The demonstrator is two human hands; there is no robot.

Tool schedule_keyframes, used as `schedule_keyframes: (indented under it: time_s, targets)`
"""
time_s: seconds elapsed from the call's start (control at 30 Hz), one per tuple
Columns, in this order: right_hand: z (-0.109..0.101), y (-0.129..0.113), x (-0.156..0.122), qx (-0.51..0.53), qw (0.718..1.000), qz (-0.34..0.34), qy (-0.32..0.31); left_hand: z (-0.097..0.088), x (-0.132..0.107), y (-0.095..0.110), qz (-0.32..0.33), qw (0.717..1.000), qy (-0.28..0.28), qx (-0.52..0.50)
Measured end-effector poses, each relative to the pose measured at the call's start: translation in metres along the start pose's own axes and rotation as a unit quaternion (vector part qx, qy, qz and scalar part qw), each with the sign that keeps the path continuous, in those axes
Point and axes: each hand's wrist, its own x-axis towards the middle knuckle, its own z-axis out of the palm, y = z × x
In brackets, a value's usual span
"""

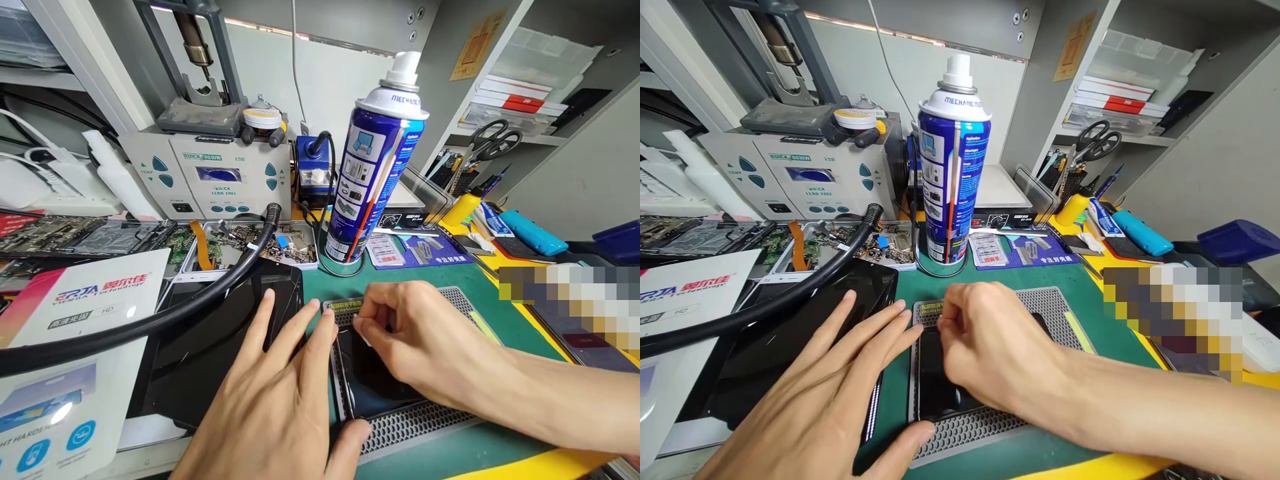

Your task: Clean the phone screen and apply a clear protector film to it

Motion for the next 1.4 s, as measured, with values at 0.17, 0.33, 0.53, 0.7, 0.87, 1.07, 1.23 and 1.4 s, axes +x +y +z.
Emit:
schedule_keyframes:
  time_s: [0.17, 0.33, 0.53, 0.7, 0.87, 1.07, 1.23, 1.4]
  targets:
    - [-0.015, 0.023, -0.009, -0.009, 0.998, 0.061, 0.011, 0.000, 0.002, 0.000, 0.005, 1.000, 0.010, -0.010]
    - [-0.008, 0.007, -0.005, 0.000, 0.999, 0.047, 0.012, 0.003, 0.000, -0.001, 0.010, 1.000, 0.014, 0.005]
    - [-0.008, 0.002, -0.003, -0.005, 1.000, 0.026, 0.009, -0.001, -0.001, 0.002, -0.006, 1.000, 0.009, -0.007]
    - [-0.008, 0.005, -0.002, -0.013, 1.000, 0.005, 0.009, -0.005, 0.002, 0.003, -0.011, 1.000, -0.013, -0.013]
    - [-0.003, -0.003, -0.002, -0.021, 0.998, -0.055, -0.022, -0.007, 0.004, 0.003, -0.002, 1.000, -0.012, 0.013]
    - [-0.012, -0.003, -0.013, -0.030, 0.984, -0.149, -0.096, -0.010, 0.009, 0.004, 0.008, 1.000, -0.019, 0.022]
    - [-0.011, -0.002, -0.027, -0.047, 0.968, -0.195, -0.153, -0.014, 0.004, -0.001, 0.033, 0.998, -0.042, 0.038]
    - [-0.011, 0.003, -0.053, -0.065, 0.954, -0.250, -0.153, -0.017, 0.000, -0.003, 0.037, 0.997, -0.041, 0.049]
